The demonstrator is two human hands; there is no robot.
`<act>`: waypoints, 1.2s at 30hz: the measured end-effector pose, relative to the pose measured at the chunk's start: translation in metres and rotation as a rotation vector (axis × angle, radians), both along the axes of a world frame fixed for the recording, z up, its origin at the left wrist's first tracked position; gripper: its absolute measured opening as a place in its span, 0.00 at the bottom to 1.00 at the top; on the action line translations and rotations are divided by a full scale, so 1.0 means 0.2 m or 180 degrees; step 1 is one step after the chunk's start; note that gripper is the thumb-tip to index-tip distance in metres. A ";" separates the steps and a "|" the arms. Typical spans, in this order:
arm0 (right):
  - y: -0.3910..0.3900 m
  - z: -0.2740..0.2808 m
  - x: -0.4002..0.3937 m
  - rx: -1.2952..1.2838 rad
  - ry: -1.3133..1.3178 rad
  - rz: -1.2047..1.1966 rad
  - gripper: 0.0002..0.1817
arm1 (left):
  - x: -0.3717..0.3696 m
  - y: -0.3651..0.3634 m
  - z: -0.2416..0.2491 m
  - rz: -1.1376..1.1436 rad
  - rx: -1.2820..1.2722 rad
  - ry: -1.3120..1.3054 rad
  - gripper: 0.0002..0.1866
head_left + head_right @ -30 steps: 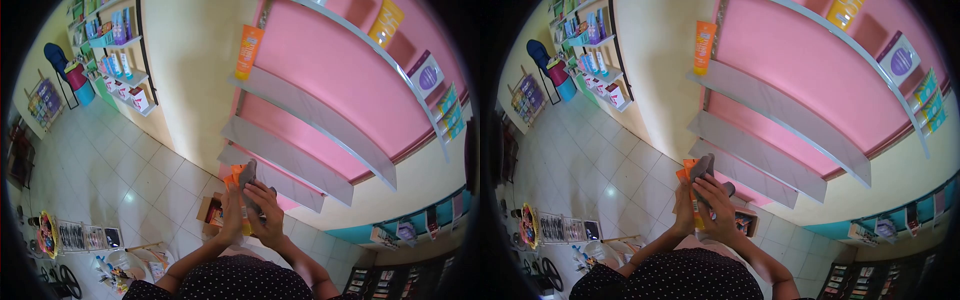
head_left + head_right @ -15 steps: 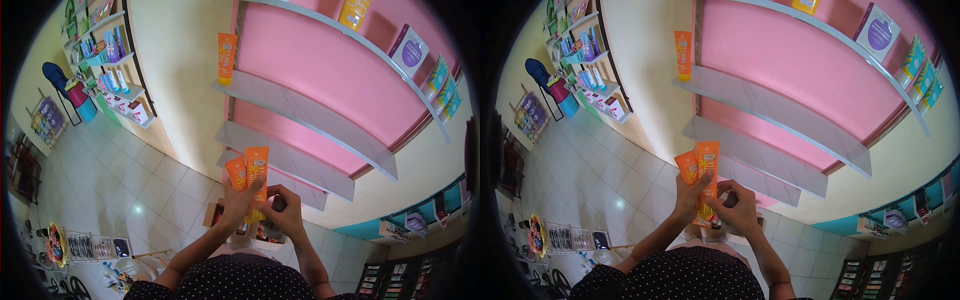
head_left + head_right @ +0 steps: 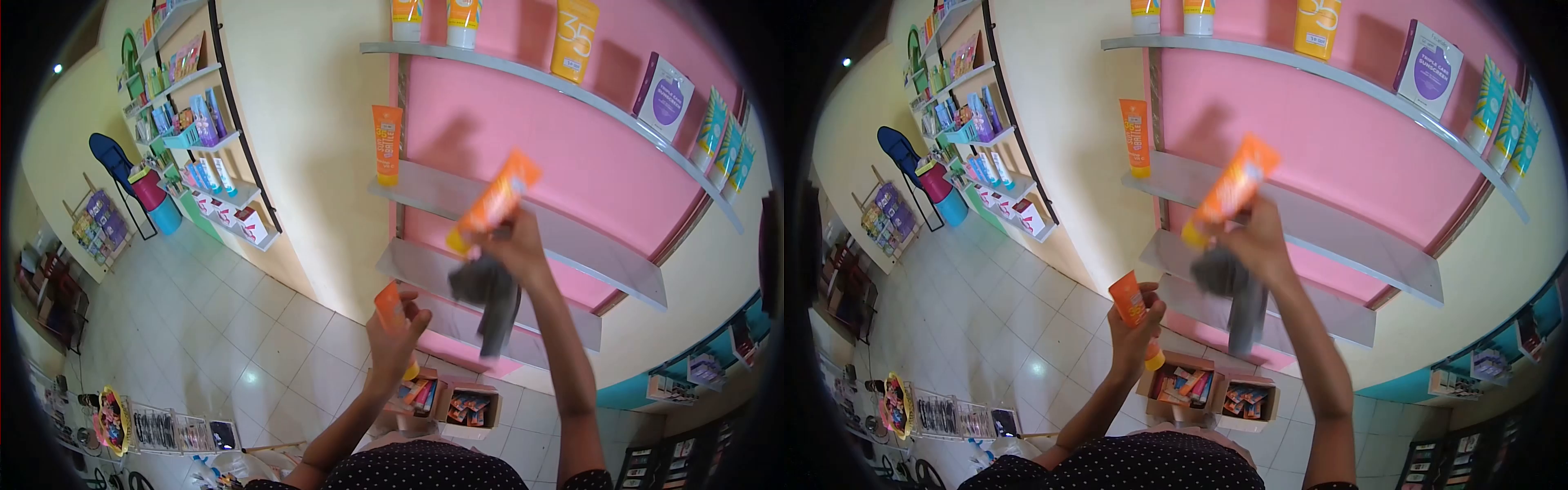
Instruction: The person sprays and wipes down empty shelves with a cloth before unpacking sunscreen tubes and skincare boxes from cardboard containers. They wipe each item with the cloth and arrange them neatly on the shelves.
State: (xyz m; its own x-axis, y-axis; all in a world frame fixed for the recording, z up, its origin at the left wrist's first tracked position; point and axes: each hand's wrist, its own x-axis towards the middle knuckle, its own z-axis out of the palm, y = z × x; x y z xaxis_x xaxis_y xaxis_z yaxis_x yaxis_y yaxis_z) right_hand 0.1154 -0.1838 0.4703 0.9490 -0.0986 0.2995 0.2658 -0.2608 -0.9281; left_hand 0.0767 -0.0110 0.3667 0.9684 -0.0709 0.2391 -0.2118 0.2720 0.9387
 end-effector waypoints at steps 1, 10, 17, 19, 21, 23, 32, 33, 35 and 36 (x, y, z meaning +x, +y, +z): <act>0.00 0.06 0.11 -0.0202 -0.0375 -0.0226 0.17 | 0.00 0.02 -0.01 0.0087 -0.0056 0.0179 0.16; 0.05 0.00 0.70 -0.1650 -0.0470 -0.0906 0.22 | -0.06 0.25 -0.12 0.0552 -0.0285 0.0950 0.16; 0.01 -0.05 0.72 -0.1703 -0.0516 -0.0510 0.23 | -0.05 0.41 -0.21 0.1020 -0.0381 0.1153 0.16; 0.01 -0.05 0.74 -0.1713 -0.0438 -0.0495 0.23 | -0.05 0.43 -0.22 0.1051 -0.0374 0.1223 0.17; 0.01 -0.06 0.77 -0.1705 -0.0358 -0.0505 0.22 | -0.05 0.44 -0.24 0.1101 -0.0340 0.1217 0.17; 0.03 -0.07 0.83 -0.1757 -0.0359 -0.0586 0.21 | -0.04 0.44 -0.24 0.1095 -0.0364 0.1230 0.16; 0.09 -0.10 0.98 -0.1494 -0.0395 -0.0477 0.19 | -0.04 0.45 -0.24 0.1026 -0.0402 0.1246 0.16; 0.09 -0.10 0.98 -0.1492 -0.0390 -0.0475 0.19 | -0.04 0.45 -0.24 0.1011 -0.0424 0.1240 0.16; 0.10 -0.10 0.98 -0.1482 -0.0370 -0.0492 0.21 | -0.04 0.45 -0.24 0.1030 -0.0419 0.1247 0.16; 0.11 -0.09 0.97 -0.1481 -0.0364 -0.0485 0.21 | -0.04 0.46 -0.24 0.1048 -0.0418 0.1256 0.16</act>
